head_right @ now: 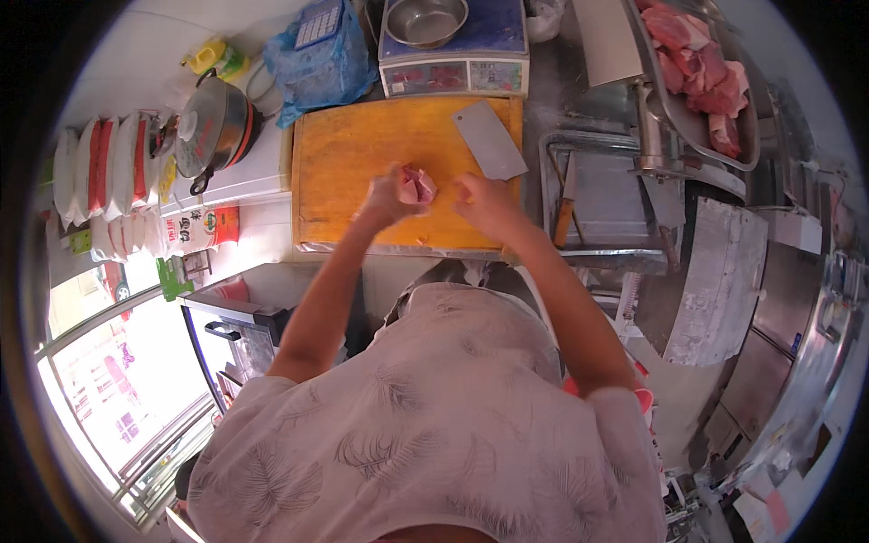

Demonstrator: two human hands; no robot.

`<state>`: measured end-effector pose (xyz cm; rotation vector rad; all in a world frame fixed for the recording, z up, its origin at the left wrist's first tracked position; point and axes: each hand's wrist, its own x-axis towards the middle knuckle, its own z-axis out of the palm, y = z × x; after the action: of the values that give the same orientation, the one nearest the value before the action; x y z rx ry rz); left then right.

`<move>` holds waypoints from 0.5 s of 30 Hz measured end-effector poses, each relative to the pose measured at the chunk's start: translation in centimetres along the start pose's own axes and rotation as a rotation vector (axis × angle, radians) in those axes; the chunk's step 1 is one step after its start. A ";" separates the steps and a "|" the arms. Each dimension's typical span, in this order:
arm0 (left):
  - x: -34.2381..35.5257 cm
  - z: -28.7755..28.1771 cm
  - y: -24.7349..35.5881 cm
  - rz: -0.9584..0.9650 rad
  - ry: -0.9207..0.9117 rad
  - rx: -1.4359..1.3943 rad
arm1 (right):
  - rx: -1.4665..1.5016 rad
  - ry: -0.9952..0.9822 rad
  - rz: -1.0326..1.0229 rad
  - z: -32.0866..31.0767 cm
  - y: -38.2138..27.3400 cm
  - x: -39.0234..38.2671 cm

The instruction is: The person retrieves a piece of raw meat from a refrigerated display case, weighs it on a digital scale, and then chops it into smaller pieces on a cutting board using a cleaver. The chopped meat is then placed into a plastic bag.

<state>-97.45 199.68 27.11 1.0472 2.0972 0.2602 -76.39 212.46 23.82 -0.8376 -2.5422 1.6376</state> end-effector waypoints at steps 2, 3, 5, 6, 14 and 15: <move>0.8 4.7 -3.5 0.045 0.087 -0.250 | -0.146 0.132 -0.041 6.2 2.6 4.2; 1.5 6.0 -4.5 0.052 0.155 -0.216 | -0.160 0.199 -0.012 8.3 2.8 5.9; 2.8 7.0 -6.3 0.082 0.218 -0.276 | 0.031 0.098 0.127 10.7 3.1 8.4; 3.0 7.1 -7.3 0.107 0.208 -0.372 | 0.127 0.052 0.197 11.7 3.1 8.9; -1.5 -2.0 -2.6 0.236 -0.218 -0.882 | 0.399 0.012 0.258 6.4 -2.3 6.1; -1.7 -4.2 -0.3 0.361 -0.228 -0.961 | 0.297 0.072 0.209 3.9 -4.1 5.1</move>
<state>-100.03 198.84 30.78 0.7736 1.2850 1.1323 -83.63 210.10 24.14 -1.1351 -2.1507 1.9375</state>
